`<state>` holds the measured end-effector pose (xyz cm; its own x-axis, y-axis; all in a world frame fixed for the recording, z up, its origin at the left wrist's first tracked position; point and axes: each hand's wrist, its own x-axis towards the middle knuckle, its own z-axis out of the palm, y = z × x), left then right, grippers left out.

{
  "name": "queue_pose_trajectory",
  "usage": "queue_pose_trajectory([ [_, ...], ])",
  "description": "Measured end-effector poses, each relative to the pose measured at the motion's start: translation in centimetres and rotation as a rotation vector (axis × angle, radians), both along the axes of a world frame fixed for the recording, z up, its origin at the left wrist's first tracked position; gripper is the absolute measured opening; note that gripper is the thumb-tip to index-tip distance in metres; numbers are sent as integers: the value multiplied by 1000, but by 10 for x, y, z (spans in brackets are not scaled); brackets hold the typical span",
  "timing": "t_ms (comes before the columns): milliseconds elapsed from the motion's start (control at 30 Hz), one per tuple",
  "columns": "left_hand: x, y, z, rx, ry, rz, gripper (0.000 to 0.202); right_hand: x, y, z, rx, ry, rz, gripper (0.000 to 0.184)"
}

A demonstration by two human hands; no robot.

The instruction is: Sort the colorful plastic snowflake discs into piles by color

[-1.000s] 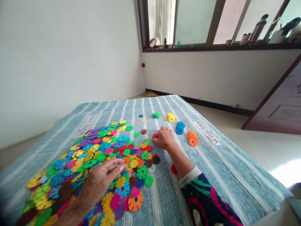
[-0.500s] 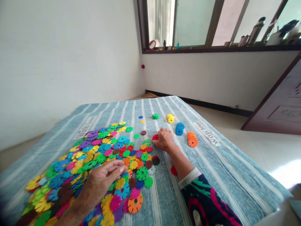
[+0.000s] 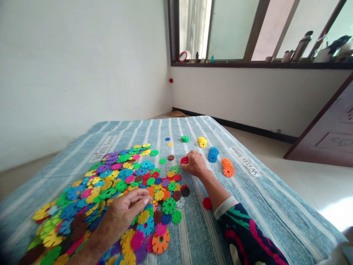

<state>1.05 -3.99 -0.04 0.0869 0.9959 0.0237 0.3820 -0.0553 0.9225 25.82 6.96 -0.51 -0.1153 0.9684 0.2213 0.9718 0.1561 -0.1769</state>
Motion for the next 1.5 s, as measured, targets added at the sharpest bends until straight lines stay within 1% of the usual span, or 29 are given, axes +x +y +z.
queue_pose_trajectory([
  [133,0,0,-1,1,-9,-15,29,0,5,1,-10,-27,7,28],
  [333,-2,1,-5,23,16,-35,29,-1,8,-2,-6,-46,3,31],
  [700,-3,2,-7,41,37,-81,24,-2,6,-3,0,-61,1,31],
  [867,-1,-1,-6,87,82,-117,19,-1,6,-7,2,-47,2,30],
  [1033,1,-6,-5,192,160,-162,16,1,7,-15,4,-22,6,30],
  [1233,1,-9,-13,328,303,-223,14,2,6,-17,7,13,10,28],
  [1400,3,-13,-18,536,521,-290,13,4,9,-17,17,31,26,27],
  [1500,4,-14,-18,596,637,-335,15,4,16,-16,27,38,38,28],
])
